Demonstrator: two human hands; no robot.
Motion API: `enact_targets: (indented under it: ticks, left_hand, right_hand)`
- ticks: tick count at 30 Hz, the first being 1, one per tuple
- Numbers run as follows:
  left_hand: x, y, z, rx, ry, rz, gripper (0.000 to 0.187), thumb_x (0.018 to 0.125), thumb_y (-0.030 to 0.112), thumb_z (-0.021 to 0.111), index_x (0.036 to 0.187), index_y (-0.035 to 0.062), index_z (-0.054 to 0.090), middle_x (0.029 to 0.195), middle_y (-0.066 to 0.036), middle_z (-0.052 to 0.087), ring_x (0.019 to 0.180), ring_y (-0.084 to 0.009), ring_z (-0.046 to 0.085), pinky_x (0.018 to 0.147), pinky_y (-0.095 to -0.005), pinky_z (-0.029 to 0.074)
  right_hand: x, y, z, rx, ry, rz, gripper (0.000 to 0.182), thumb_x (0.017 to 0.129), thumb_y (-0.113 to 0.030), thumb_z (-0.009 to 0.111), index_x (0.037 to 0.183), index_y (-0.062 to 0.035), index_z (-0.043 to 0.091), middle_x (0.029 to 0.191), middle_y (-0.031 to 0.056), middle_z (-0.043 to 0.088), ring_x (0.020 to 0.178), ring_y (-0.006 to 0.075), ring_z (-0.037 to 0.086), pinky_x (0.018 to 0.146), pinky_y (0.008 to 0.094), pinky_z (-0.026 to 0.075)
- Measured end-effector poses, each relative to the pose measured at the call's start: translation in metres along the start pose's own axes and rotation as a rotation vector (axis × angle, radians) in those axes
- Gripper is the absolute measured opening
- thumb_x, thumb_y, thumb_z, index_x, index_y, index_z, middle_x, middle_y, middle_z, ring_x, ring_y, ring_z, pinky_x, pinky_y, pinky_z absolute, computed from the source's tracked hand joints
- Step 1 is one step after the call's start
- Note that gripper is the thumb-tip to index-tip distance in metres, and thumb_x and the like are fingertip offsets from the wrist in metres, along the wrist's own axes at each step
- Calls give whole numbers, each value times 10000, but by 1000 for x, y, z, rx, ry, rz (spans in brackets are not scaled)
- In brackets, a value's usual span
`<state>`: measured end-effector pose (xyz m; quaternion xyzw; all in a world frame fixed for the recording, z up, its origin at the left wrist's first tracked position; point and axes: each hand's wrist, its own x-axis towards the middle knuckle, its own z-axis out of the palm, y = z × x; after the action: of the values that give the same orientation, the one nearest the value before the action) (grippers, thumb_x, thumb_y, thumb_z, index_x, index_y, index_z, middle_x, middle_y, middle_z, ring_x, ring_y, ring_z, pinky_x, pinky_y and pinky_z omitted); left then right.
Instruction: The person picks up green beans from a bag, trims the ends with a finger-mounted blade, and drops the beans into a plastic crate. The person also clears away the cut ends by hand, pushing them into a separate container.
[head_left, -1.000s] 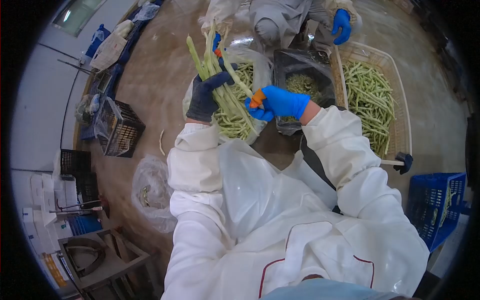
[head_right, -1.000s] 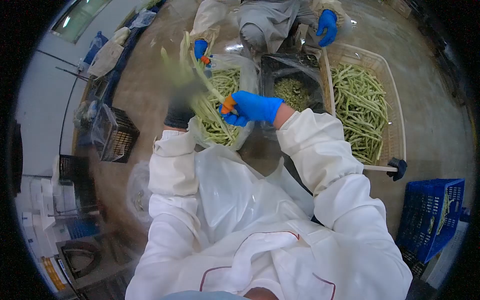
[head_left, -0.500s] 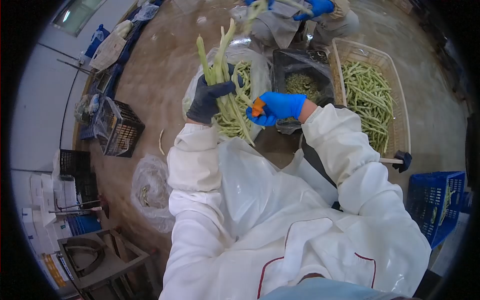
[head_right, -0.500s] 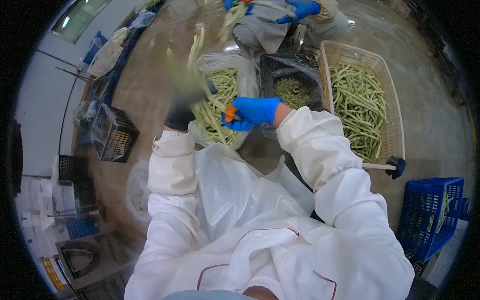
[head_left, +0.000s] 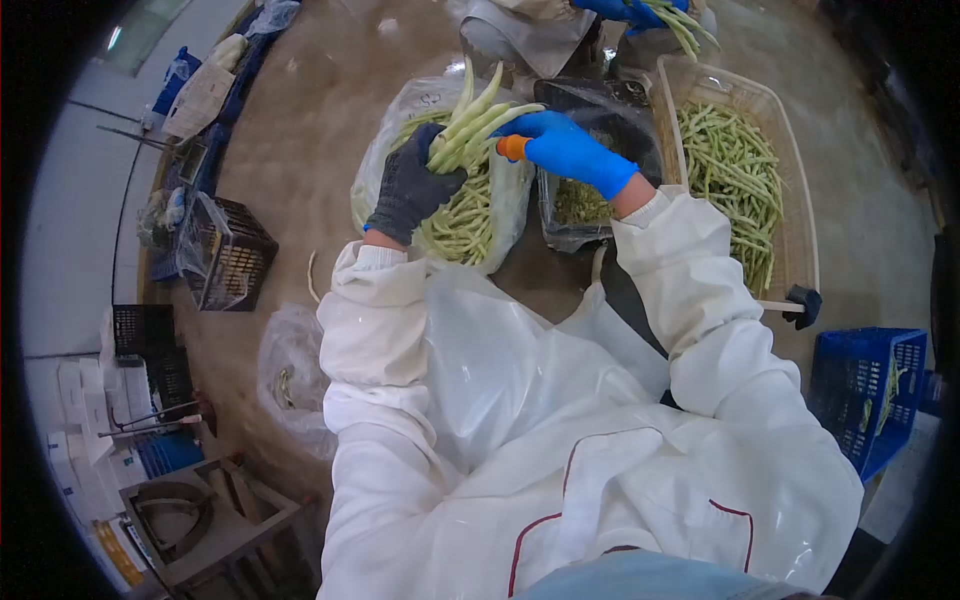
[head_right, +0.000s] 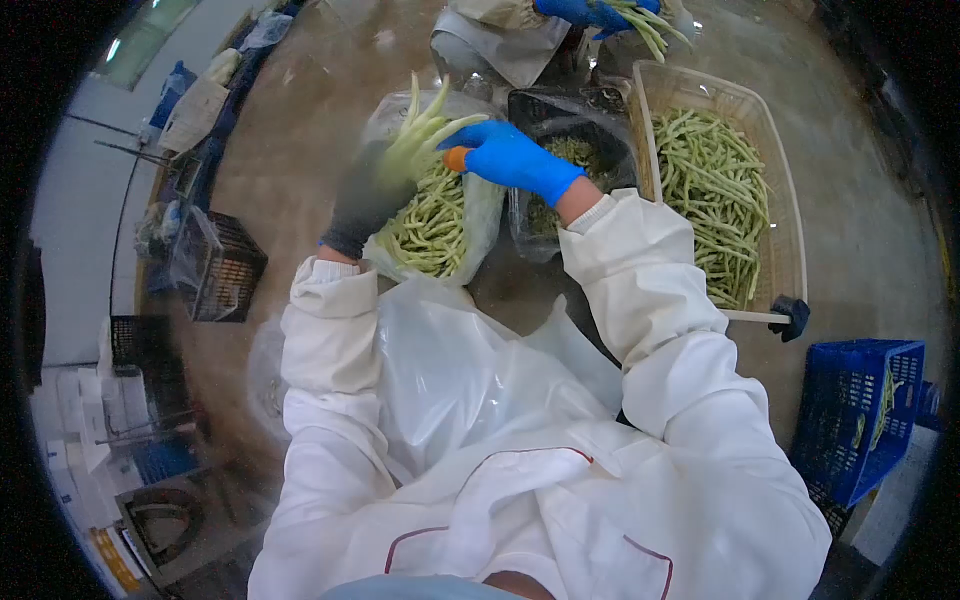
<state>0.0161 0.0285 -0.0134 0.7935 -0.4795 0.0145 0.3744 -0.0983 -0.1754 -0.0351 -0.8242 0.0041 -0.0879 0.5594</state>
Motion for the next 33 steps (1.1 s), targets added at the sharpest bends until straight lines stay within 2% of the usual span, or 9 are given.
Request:
enact_targets:
  ticks: [7,10,13,16,18,23,27,30,33]
  left_hand:
    - [2,15,4,172,5,44,478,626,168,718,1065,75,554,877,-178,630,840,-361,604,740,-415,476]
    - [5,34,13,105,102,-50,435,627,172,722,1019,71,564,837,-184,624,820,-352,608,715,-407,481]
    - [6,42,26,-62,222,-92,402,632,150,731,986,58,563,822,-142,631,774,-275,631,680,-368,489]
    - [12,25,38,-141,359,-87,380,660,76,715,1008,43,566,844,-70,631,753,-179,618,668,-312,490]
    - [17,18,33,-613,447,-149,376,670,21,694,1025,37,569,868,-41,619,758,-153,602,672,-296,489]
    - [12,-31,-19,-960,623,-325,297,700,10,670,983,-5,581,867,-76,619,751,-195,607,687,-315,505]
    - [-5,-63,-55,-1088,661,-353,250,719,64,663,948,-2,585,851,-92,611,756,-218,605,706,-348,517]
    - [-15,-81,-66,-1147,583,-351,254,723,75,663,954,1,584,863,-93,611,778,-222,602,735,-354,512]
    - [-11,-71,-51,-1190,494,-308,274,733,69,661,983,-1,575,869,-95,614,793,-222,603,749,-346,508]
  right_hand:
    - [-5,-11,10,-662,138,-92,240,775,-218,602,965,-93,679,899,182,642,802,314,631,756,378,502]
    - [-4,-13,17,-653,398,-170,214,770,-176,592,936,-72,678,839,157,666,718,264,648,686,361,512]
    - [8,-5,18,421,386,-49,228,794,-117,555,972,-23,663,814,121,671,684,205,642,633,326,514]
    - [6,-5,22,857,194,62,231,820,-92,508,960,37,639,796,57,633,687,137,585,646,267,494]
    - [5,-1,17,636,108,115,228,824,-102,520,959,32,647,800,59,634,689,126,582,653,261,491]
    - [0,3,-13,334,150,199,203,812,-123,546,906,-4,680,814,49,644,685,113,573,647,267,483]
    - [-11,19,-61,-465,300,357,263,725,-215,647,940,-68,685,944,155,667,840,307,644,763,397,506]
    - [-20,43,-79,-946,346,418,325,712,-221,663,1020,-118,676,1085,177,620,945,349,603,796,395,491]
    - [-14,44,-62,-667,443,-86,385,730,-236,671,1100,-133,651,1128,170,602,942,307,607,817,366,480]
